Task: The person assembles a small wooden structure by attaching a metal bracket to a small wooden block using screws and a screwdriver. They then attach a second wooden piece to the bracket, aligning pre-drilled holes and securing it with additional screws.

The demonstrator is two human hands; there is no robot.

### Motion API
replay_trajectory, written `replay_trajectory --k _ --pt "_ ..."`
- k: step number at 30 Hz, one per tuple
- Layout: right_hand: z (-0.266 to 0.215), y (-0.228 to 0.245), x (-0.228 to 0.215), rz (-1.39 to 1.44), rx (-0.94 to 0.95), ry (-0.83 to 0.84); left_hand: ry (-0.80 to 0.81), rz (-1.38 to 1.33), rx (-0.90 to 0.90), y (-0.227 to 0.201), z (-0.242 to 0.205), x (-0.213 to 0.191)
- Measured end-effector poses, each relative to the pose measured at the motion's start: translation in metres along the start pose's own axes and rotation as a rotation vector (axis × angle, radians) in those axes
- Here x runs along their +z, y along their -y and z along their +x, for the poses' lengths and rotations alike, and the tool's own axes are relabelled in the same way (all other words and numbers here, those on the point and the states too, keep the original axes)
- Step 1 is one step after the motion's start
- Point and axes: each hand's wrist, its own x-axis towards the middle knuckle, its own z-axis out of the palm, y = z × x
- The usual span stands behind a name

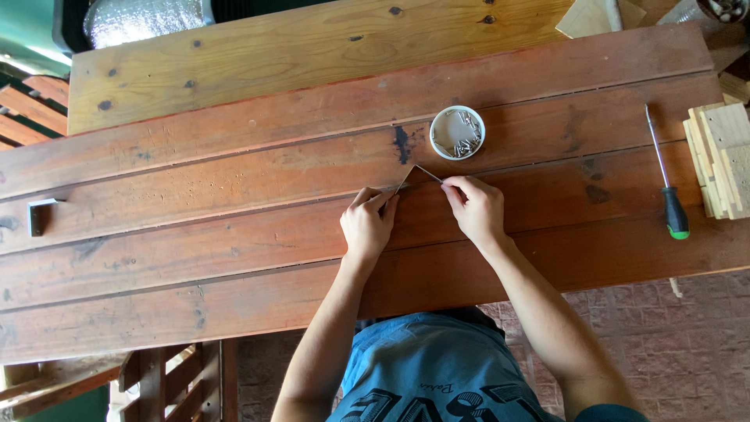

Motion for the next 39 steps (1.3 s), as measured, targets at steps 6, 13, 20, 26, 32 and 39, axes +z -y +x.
replay_trajectory --k 6,13,20,26,32,39 --pt "-0.005 0.014 -0.017 0.003 0.065 -0.043 0.14 -0.128 -0.012 0.0 0.01 -0.026" --pt "-0.056 0.033 -0.076 0.023 0.32 -0.225 -0.013 -0.262 0.239 -0.053 -0.001 -0.038" --pt "-0.088 0.002 -0.166 -0.072 0.392 -0.398 0.14 -0.313 0.595 -0.146 -0.017 0.012" --pt "-0.095 -0.056 -0.25 -0.171 0.359 -0.497 0.173 -0.296 0.73 -0.226 -0.007 0.089" --pt "-0.096 -0.122 -0.325 -0.304 0.337 -0.58 0.194 -0.334 0.786 -0.316 0.009 0.164" --pt "-0.055 -0.148 -0.367 -0.362 0.331 -0.481 0.266 -0.344 0.681 -0.394 0.037 0.204"
